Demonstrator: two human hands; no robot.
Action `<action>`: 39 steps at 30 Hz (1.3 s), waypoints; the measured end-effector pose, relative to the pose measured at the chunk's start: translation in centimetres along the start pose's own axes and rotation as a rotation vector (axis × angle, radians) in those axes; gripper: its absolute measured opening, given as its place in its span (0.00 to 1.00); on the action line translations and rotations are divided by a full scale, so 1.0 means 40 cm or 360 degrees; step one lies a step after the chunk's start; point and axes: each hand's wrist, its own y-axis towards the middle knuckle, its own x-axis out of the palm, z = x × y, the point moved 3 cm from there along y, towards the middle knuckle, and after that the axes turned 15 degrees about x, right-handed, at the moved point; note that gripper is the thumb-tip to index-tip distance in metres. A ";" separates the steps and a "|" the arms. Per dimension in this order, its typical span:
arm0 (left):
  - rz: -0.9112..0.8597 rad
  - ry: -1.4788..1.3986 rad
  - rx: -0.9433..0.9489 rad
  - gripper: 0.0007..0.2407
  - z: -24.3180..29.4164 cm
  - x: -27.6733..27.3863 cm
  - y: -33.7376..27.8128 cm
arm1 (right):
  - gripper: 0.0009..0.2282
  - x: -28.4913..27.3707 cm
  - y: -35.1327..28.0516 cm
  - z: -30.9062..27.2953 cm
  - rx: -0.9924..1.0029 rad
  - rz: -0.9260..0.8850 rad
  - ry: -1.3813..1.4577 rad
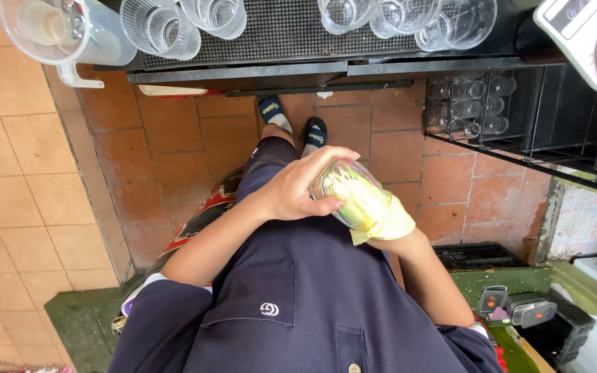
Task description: Wiping and drying glass cups using a cloth at a counter.
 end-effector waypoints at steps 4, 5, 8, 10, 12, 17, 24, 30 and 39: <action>-0.0033 -0.0109 -0.0132 0.30 -0.033 -0.041 0.017 | 0.26 -0.046 0.020 -0.005 0.0066 -0.0130 0.0548; -0.0022 -0.0231 -0.0172 0.32 -0.050 -0.049 0.017 | 0.24 -0.055 0.021 0.008 0.0191 -0.0246 0.0813; 0.0032 -0.0567 -0.0211 0.34 -0.128 -0.059 -0.002 | 0.18 -0.113 0.043 -0.006 0.0322 -0.0386 0.1170; 0.0076 -0.0777 -0.0211 0.35 -0.187 -0.066 -0.021 | 0.15 -0.133 0.045 0.017 0.0323 -0.0410 0.1262; 0.0254 -0.1285 -0.0189 0.34 -0.244 -0.076 -0.051 | 0.12 -0.122 0.022 0.099 0.0396 -0.0139 0.0886; 0.0538 -0.1372 -0.0135 0.38 -0.277 -0.143 -0.051 | 0.11 -0.184 0.036 0.115 0.0353 0.0258 0.1164; 0.1087 -0.0551 -0.0026 0.36 -0.396 -0.193 -0.048 | 0.14 -0.246 0.115 -0.062 0.0390 0.0781 0.0266; 0.1429 0.0243 0.0008 0.39 -0.432 -0.207 0.042 | 0.13 -0.241 0.116 -0.084 0.0440 0.0942 -0.1114; 0.1451 0.0751 0.0175 0.40 -0.447 -0.267 0.135 | 0.14 -0.190 0.050 -0.023 0.0155 0.0533 0.1414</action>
